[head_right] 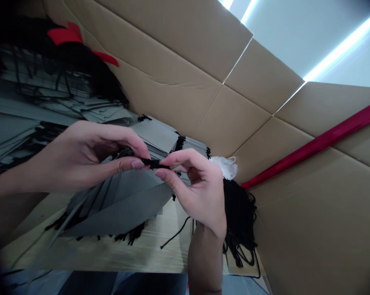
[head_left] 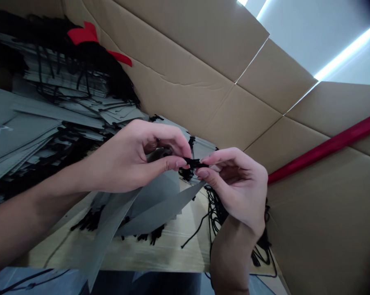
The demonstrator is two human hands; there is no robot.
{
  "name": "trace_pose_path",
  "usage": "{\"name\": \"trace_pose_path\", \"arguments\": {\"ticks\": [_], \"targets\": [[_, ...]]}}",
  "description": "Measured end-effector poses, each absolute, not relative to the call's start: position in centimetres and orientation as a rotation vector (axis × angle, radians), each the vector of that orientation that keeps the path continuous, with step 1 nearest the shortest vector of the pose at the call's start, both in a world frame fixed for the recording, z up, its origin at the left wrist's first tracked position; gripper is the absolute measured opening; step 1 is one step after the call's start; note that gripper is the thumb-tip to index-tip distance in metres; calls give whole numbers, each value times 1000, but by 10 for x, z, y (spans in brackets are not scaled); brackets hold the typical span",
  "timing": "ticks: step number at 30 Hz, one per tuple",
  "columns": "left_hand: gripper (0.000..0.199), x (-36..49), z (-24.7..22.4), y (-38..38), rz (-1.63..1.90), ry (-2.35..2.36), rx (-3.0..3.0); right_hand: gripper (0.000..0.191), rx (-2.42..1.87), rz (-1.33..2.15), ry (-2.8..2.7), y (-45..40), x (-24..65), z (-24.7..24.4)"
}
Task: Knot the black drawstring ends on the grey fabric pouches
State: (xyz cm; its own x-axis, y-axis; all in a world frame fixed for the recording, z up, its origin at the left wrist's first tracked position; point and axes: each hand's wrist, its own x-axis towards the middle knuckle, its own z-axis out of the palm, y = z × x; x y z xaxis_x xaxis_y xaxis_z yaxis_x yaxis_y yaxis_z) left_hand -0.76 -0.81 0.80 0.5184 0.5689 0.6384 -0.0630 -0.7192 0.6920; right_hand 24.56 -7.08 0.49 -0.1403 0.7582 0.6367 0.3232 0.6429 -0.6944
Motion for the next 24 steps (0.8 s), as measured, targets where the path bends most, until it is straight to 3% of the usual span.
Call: {"name": "trace_pose_path", "arguments": {"ticks": [18, 24], "targets": [[5, -9, 6, -6, 1261, 283, 2189, 35, -886, 541, -1733, -71, 246, 5], [7, -9, 6, -6, 1249, 286, 2126, 20, -892, 509, -1738, -72, 245, 6]]}}
